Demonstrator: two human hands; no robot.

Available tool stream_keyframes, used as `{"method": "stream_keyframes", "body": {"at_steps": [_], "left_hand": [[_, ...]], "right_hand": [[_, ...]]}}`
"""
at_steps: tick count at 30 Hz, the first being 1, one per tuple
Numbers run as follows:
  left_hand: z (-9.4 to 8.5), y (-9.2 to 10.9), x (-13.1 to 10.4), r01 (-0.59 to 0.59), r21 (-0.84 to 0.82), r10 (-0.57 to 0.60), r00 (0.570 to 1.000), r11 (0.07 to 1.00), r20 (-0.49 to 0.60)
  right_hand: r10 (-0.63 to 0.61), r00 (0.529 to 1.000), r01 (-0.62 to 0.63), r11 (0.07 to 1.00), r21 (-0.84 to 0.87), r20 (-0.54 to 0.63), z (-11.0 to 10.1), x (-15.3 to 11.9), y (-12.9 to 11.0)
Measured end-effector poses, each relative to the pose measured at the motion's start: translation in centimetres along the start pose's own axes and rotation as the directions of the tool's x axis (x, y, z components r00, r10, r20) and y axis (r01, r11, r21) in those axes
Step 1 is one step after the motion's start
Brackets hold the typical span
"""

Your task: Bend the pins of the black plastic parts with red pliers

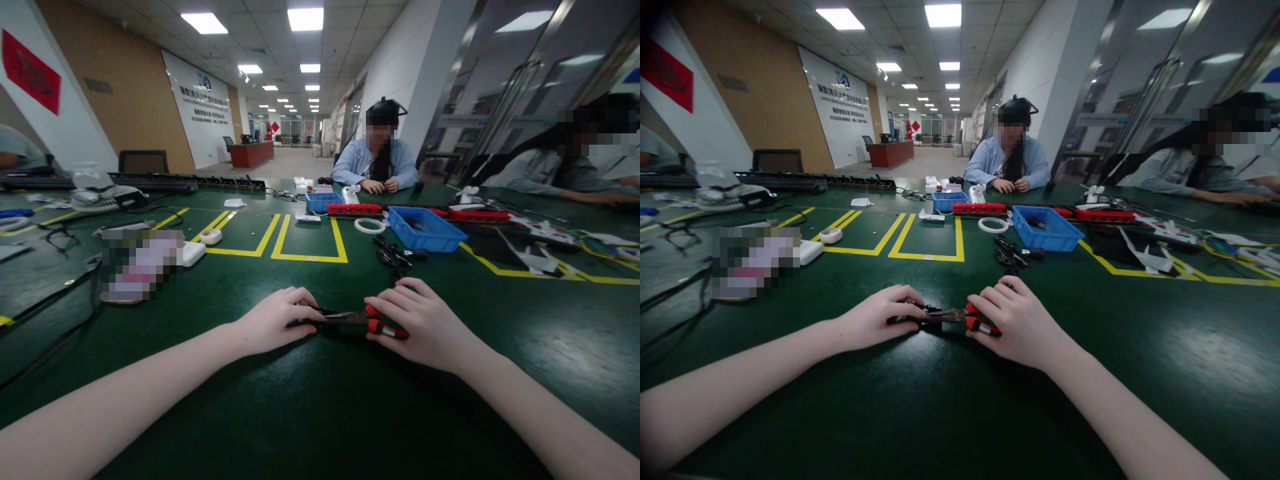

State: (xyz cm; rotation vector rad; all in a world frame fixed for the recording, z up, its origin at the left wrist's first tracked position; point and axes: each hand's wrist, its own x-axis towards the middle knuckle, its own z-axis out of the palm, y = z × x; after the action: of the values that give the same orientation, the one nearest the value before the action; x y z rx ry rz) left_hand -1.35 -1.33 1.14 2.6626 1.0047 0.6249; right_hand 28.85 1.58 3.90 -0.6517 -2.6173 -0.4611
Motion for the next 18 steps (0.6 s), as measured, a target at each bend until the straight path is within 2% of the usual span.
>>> {"method": "stream_keyframes", "body": {"at_steps": [18], "left_hand": [[-0.09,0.02,-0.01,0.008,0.018,-0.009,1.0,1.0,0.029]], "right_hand": [[0.0,0.999,0.0,1.0,0.021,-0.032,0.32,0.09,-0.23]]}}
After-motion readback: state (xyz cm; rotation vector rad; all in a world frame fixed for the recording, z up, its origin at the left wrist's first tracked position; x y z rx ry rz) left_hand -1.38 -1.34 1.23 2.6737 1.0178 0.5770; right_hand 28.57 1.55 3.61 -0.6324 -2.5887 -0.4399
